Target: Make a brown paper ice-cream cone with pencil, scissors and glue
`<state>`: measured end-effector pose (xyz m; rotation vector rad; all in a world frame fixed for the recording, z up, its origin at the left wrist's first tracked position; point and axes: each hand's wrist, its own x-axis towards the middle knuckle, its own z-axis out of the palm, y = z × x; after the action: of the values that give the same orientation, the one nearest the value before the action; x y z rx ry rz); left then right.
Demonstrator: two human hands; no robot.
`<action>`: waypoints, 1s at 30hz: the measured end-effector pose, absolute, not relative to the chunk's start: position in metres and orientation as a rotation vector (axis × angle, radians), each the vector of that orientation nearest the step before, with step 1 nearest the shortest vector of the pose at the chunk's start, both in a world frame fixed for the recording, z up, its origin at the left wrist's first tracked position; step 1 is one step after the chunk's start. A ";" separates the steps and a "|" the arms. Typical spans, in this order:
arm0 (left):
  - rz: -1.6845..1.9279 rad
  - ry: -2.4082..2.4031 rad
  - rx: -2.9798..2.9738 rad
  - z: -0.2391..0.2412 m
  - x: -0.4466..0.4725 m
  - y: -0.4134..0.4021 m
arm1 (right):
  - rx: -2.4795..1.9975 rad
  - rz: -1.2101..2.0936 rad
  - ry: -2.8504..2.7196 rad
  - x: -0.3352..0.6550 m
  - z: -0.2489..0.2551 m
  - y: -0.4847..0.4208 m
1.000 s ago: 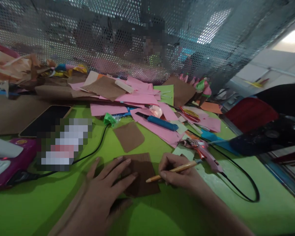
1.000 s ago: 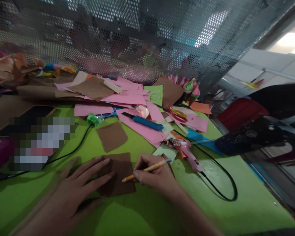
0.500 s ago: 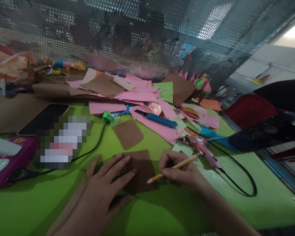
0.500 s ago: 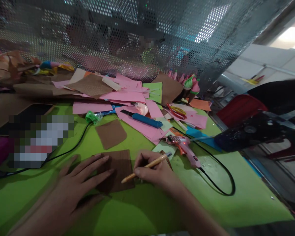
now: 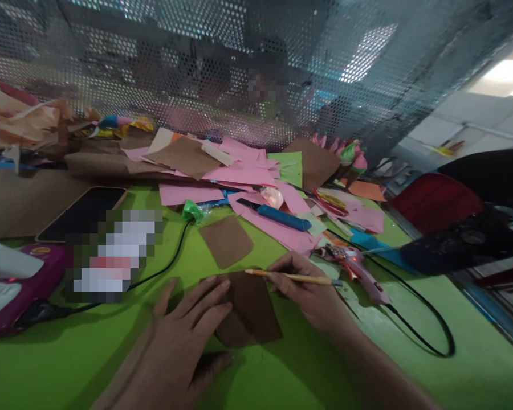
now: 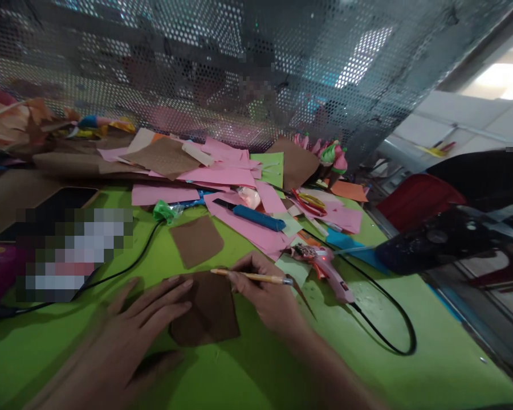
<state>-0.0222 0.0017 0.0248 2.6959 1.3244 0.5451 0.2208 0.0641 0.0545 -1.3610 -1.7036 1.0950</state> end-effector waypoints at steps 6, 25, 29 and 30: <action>0.564 1.320 2.714 0.022 -0.021 0.003 | -1.370 1.079 -1.728 0.221 0.055 0.064; 0.513 1.348 2.575 0.027 -0.022 0.000 | -1.332 1.388 -1.821 0.230 0.072 0.046; 0.532 1.377 2.583 0.026 -0.019 0.000 | -1.261 1.423 -1.870 0.230 0.077 0.045; 0.544 1.387 2.585 0.025 -0.019 0.000 | -1.240 1.437 -1.868 0.230 0.077 0.046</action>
<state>-0.0190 0.0003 0.0254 2.5849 1.3873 0.5441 0.2296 0.0456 0.0765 -1.2404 -1.8679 1.4370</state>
